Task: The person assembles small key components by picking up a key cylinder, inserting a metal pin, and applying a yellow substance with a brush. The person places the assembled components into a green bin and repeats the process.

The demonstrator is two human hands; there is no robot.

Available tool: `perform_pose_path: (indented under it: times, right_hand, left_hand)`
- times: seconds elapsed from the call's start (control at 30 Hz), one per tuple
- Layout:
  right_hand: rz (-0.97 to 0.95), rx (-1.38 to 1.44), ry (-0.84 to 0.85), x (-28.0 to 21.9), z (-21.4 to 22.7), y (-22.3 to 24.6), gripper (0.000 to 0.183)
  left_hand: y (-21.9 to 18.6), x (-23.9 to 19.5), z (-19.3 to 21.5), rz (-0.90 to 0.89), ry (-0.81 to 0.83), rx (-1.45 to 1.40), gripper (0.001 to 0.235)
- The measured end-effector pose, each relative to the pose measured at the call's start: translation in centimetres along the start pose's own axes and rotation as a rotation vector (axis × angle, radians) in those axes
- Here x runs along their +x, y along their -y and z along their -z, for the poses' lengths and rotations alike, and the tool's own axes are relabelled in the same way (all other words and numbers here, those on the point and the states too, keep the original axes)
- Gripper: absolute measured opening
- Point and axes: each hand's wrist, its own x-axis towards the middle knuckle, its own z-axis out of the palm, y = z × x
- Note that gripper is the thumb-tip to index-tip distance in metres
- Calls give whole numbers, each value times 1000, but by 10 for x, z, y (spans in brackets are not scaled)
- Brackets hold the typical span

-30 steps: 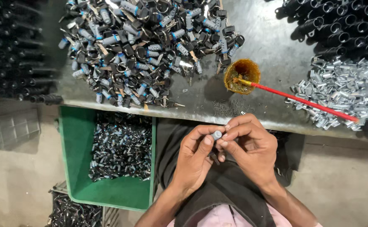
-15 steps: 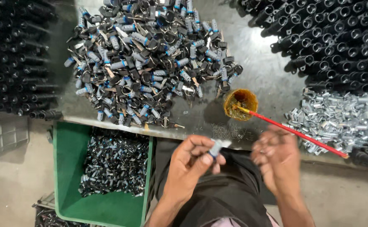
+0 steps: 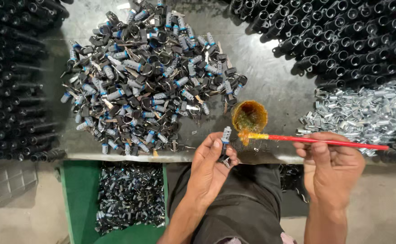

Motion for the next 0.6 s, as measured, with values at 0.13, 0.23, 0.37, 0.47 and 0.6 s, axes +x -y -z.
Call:
perform_pose_path:
  times: [0.13,0.23,0.37,0.47,0.6]
  right_hand:
    - [108,-252,4,-7,-15,-3,12]
    - [160,-607,-19,-4,-29,13,14]
    - [-49,-1017,304,-1,-35,38,19]
    - [-135,-1134,646,-12,-46,27,27]
    - [189,-1168,803,-30,-67,-17,39]
  left_hand:
    - [7,-6,7,13,51,-18,24]
    - [11,-14,11,31,81,-51,26]
    - [-20,-52,20,23,265,36,37]
    - [-83,-90,46,66,322,491,34]
    - [-136,-112,72,-122,234,1553,19]
